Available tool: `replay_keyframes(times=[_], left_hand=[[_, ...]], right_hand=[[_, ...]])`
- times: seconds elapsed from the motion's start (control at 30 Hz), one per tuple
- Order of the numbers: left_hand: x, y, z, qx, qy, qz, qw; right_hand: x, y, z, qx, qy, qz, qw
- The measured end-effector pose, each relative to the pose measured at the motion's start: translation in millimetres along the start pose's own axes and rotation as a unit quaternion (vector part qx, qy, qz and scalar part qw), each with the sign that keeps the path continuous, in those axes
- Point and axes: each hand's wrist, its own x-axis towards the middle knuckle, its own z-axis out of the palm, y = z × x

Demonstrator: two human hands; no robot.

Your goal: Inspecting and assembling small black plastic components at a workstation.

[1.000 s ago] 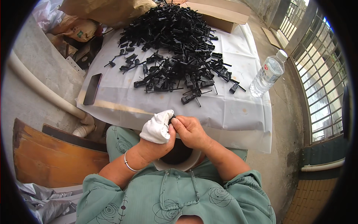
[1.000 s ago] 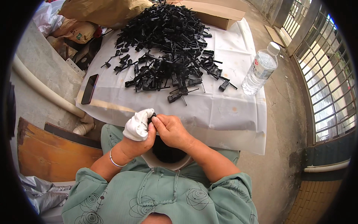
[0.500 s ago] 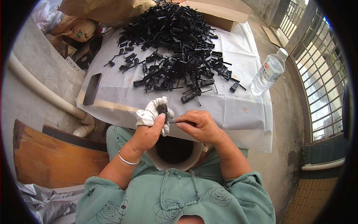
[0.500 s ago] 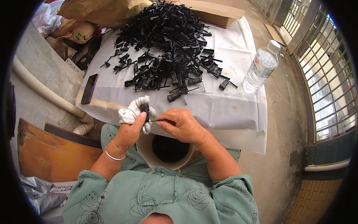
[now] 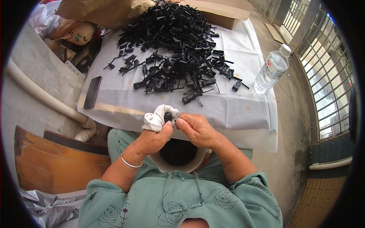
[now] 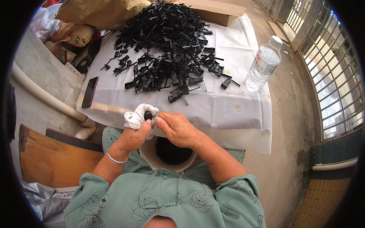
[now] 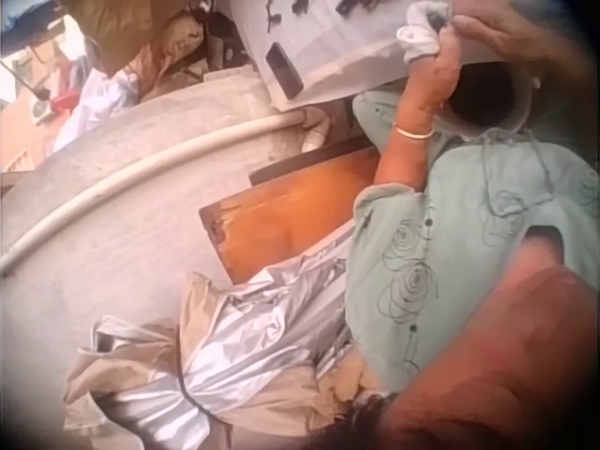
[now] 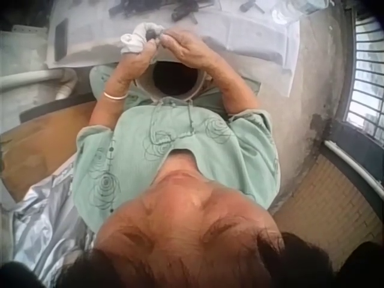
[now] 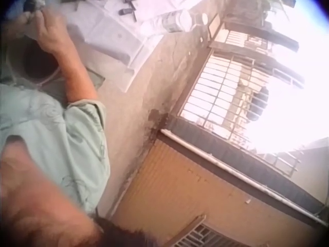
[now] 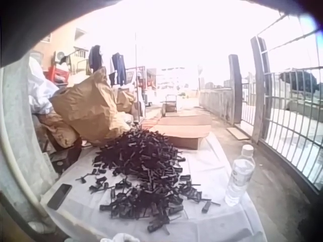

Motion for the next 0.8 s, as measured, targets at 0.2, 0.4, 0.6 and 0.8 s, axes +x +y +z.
replay_keyframes(times=[0.2,0.4,0.6,0.8], left_hand=[[-1,6,8,0.193,0.026,0.025,0.98],[-9,0,2,0.266,0.025,0.102,0.958],[-9,5,6,-0.001,0.01,0.007,1.0],[-7,9,-1,-0.104,-0.007,-0.067,0.992]], right_hand=[[-2,7,10,-0.038,-0.026,0.011,0.999],[-4,8,12,-0.027,-0.043,0.037,0.998],[-3,1,7,0.071,-0.064,0.039,0.995],[-1,-6,0,0.088,-0.064,0.071,0.991]])
